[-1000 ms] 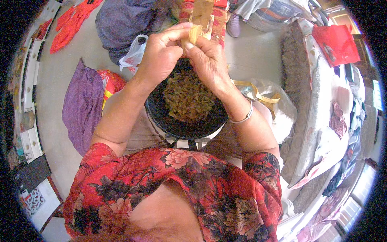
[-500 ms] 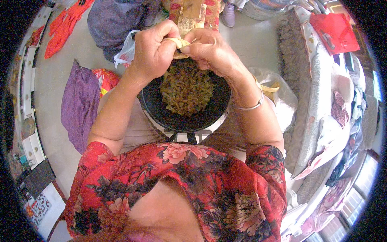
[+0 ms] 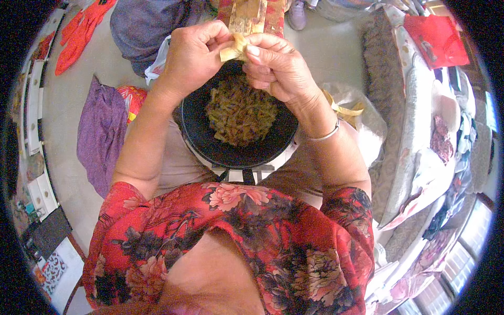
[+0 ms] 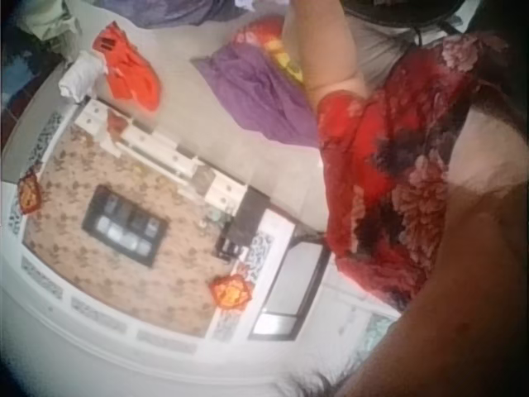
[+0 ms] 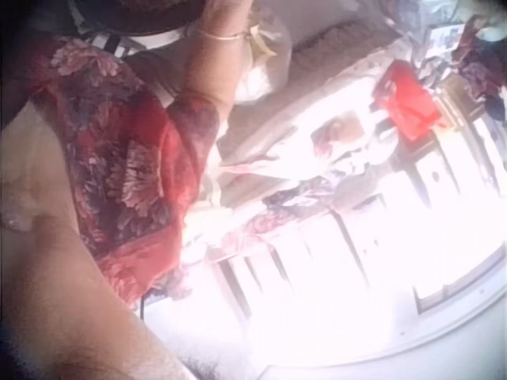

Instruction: The person weaves a small basket by hand, interlacing thin strips of material around a rectangular frame. They repeatedly pull and tuck the strips to secure the weave while seated on the floor.

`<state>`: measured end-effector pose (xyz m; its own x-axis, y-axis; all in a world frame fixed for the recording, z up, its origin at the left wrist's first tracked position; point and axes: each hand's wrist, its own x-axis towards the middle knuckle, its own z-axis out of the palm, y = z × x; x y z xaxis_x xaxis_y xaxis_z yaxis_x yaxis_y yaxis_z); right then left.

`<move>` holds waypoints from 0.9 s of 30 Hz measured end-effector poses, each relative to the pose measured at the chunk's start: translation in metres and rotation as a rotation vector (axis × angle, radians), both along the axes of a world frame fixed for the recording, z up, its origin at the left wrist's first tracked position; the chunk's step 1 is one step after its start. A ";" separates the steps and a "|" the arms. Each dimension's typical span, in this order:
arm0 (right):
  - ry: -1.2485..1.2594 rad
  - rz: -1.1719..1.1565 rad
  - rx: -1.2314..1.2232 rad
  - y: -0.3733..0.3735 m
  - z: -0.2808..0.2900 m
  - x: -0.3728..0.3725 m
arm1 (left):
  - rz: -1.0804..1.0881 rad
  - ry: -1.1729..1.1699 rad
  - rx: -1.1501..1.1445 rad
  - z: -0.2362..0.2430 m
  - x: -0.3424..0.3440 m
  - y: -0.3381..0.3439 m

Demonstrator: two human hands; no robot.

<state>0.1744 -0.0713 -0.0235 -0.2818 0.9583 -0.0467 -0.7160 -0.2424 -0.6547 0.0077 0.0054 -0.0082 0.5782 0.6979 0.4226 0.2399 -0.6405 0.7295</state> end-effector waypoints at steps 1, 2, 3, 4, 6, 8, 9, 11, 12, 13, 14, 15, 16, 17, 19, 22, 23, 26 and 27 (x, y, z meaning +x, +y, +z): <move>-0.100 -0.052 0.004 0.000 0.002 -0.002 | -0.057 0.004 -0.052 0.002 -0.002 0.002; -0.165 -0.078 -0.008 0.001 0.005 -0.003 | -0.115 0.009 -0.104 0.005 -0.005 0.003; -0.231 -0.106 -0.020 0.002 0.009 -0.003 | -0.190 -0.019 -0.049 0.006 -0.009 0.005; -0.296 -0.135 -0.035 0.003 0.011 -0.004 | -0.197 0.048 -0.041 0.008 -0.010 0.005; -0.411 -0.144 -0.014 0.002 0.008 -0.006 | -0.211 0.181 -0.025 0.009 -0.011 0.005; -0.434 -0.141 0.010 0.002 0.008 -0.008 | -0.298 0.086 -0.222 0.005 -0.009 0.007; -0.403 -0.141 0.022 0.002 0.013 -0.006 | -0.375 0.042 -0.440 0.008 -0.011 0.008; -0.449 -0.159 0.080 0.000 0.020 0.002 | -0.482 -0.106 -0.726 0.016 -0.014 0.007; -0.522 -0.174 0.124 -0.002 0.023 0.011 | -0.523 -0.193 -0.804 0.019 -0.019 0.008; -0.596 -0.192 0.167 -0.005 0.026 0.020 | -0.567 -0.280 -0.880 0.023 -0.027 0.012; -0.669 -0.209 0.211 -0.006 0.030 0.027 | -0.610 -0.368 -0.956 0.024 -0.033 0.013; -0.659 -0.189 0.210 -0.006 0.037 0.030 | -0.601 -0.344 -0.941 0.023 -0.034 0.015; -0.676 -0.199 0.194 -0.006 0.035 0.030 | -0.579 -0.250 -0.862 0.023 -0.035 0.017; -0.692 -0.209 0.178 -0.006 0.030 0.030 | -0.554 -0.157 -0.783 0.024 -0.036 0.019; -0.750 -0.206 0.142 -0.006 0.025 0.030 | -0.461 0.024 -0.572 0.023 -0.038 0.024; -0.883 -0.166 0.103 -0.005 0.019 0.027 | -0.273 0.220 -0.152 0.016 -0.040 0.026; -0.933 -0.152 0.104 -0.004 0.017 0.021 | -0.222 0.241 0.004 0.013 -0.035 0.020; -0.983 -0.127 0.120 -0.003 0.014 0.005 | -0.261 0.276 0.202 0.007 -0.018 -0.003; -1.041 -0.129 0.135 -0.003 0.016 0.003 | -0.300 0.391 0.106 0.001 -0.019 -0.004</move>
